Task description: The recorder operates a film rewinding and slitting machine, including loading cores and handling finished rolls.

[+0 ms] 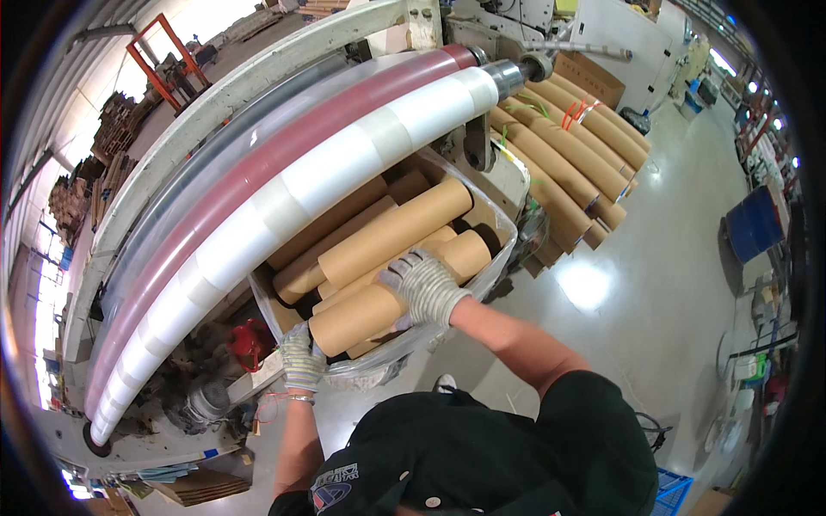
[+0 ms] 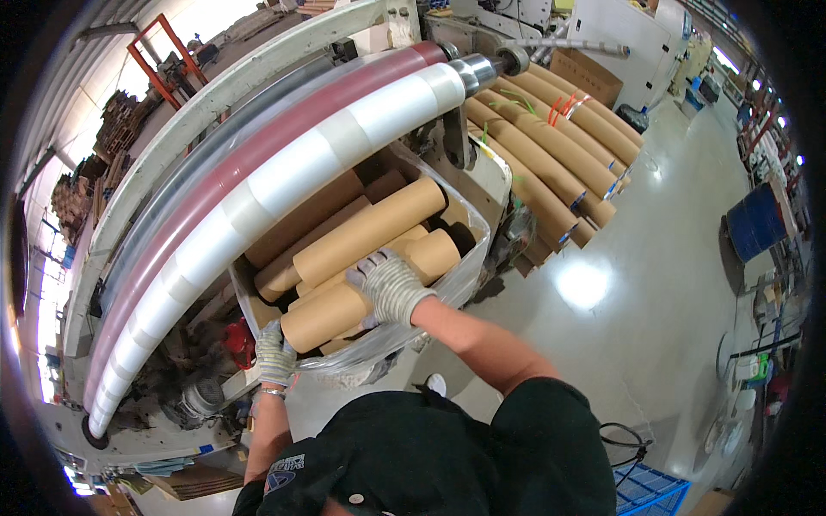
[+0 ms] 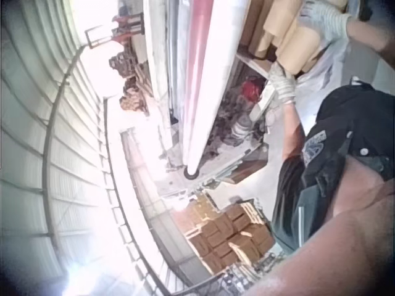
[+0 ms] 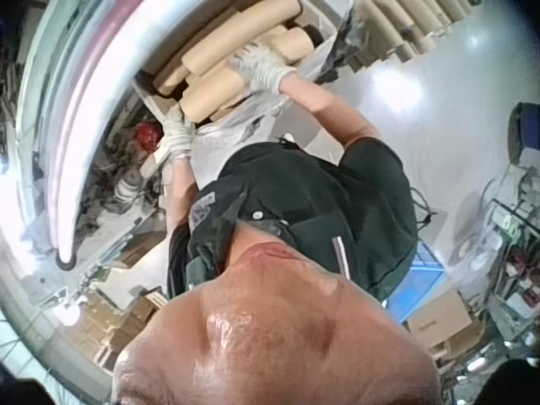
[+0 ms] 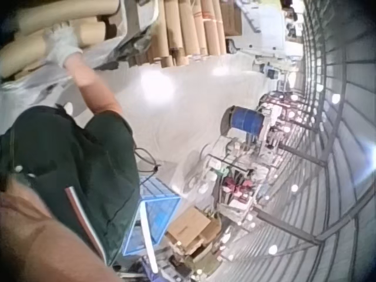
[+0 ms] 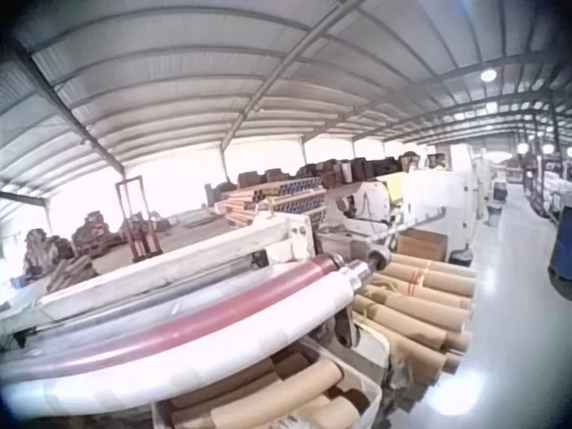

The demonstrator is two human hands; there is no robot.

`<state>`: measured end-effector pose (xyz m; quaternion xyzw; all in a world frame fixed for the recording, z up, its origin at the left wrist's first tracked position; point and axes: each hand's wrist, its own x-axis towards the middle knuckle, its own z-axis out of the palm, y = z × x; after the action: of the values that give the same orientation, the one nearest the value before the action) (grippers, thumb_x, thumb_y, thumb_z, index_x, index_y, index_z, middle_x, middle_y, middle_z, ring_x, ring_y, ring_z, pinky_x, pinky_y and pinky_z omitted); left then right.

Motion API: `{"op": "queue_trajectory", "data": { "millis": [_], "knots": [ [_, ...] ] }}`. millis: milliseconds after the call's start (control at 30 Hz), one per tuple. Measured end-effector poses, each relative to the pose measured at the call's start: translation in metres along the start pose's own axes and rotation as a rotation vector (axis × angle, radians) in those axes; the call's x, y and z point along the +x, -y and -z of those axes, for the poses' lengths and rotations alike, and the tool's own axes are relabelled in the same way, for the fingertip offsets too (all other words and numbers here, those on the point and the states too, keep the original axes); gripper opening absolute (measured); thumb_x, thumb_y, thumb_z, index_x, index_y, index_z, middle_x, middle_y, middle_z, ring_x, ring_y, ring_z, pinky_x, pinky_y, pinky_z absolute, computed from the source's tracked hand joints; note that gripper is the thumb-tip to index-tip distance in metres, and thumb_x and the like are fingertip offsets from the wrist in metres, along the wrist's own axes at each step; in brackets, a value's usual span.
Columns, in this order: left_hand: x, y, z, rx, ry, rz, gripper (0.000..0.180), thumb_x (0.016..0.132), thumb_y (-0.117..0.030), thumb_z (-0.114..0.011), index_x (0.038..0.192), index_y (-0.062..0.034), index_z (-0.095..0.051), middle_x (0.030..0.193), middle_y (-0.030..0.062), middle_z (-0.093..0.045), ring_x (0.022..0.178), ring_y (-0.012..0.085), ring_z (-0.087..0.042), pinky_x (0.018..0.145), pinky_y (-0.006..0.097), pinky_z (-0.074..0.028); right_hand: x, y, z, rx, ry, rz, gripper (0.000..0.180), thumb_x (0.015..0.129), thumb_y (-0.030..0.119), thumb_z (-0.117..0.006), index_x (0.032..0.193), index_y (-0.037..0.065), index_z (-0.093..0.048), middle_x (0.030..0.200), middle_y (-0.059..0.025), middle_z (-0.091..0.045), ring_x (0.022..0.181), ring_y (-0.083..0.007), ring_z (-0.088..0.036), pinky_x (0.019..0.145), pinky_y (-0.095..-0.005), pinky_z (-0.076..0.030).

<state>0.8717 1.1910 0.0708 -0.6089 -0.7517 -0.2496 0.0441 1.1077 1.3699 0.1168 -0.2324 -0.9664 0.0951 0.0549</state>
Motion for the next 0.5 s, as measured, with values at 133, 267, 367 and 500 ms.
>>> {"op": "queue_trajectory", "data": {
  "millis": [133,267,367,500],
  "knots": [
    [0.004,-0.01,0.009,-0.077,0.017,0.073,0.022,0.074,-0.018,-0.056,0.089,-0.0035,-0.061,0.082,0.0175,-0.06,0.079,0.0363,-0.057,0.072,0.043,-0.044,-0.006,0.004,-0.013,-0.001,-0.064,0.017,0.081,0.058,0.055,-0.07,0.122,0.01,-0.048,0.117,-0.012,-0.05,0.115,-0.0272,-0.043,0.104,-0.0417,-0.024],
    [-0.003,-0.014,0.009,-0.085,-0.005,0.082,0.021,0.075,-0.019,-0.056,0.086,-0.0025,-0.062,0.081,0.0176,-0.061,0.078,0.0356,-0.058,0.07,0.042,-0.045,-0.015,0.007,-0.013,-0.008,-0.127,0.038,0.082,0.057,0.057,-0.07,0.121,0.01,-0.049,0.114,-0.0118,-0.05,0.113,-0.0269,-0.044,0.104,-0.042,-0.024],
    [-0.004,-0.017,0.007,-0.067,0.002,0.095,0.02,0.074,-0.018,-0.056,0.087,-0.0031,-0.062,0.081,0.0173,-0.06,0.078,0.0359,-0.057,0.07,0.043,-0.044,-0.016,0.004,-0.015,-0.018,-0.125,0.034,0.082,0.057,0.057,-0.07,0.121,0.01,-0.049,0.114,-0.0118,-0.05,0.113,-0.0268,-0.044,0.104,-0.0422,-0.024],
    [-0.006,-0.017,0.009,-0.068,0.006,0.12,0.019,0.072,-0.016,-0.056,0.086,-0.0038,-0.062,0.08,0.0173,-0.06,0.076,0.0363,-0.056,0.069,0.045,-0.043,-0.016,0.006,-0.012,-0.007,-0.107,0.029,0.082,0.057,0.058,-0.069,0.121,0.01,-0.049,0.114,-0.012,-0.05,0.113,-0.0269,-0.044,0.104,-0.0422,-0.024]
  ]
}}
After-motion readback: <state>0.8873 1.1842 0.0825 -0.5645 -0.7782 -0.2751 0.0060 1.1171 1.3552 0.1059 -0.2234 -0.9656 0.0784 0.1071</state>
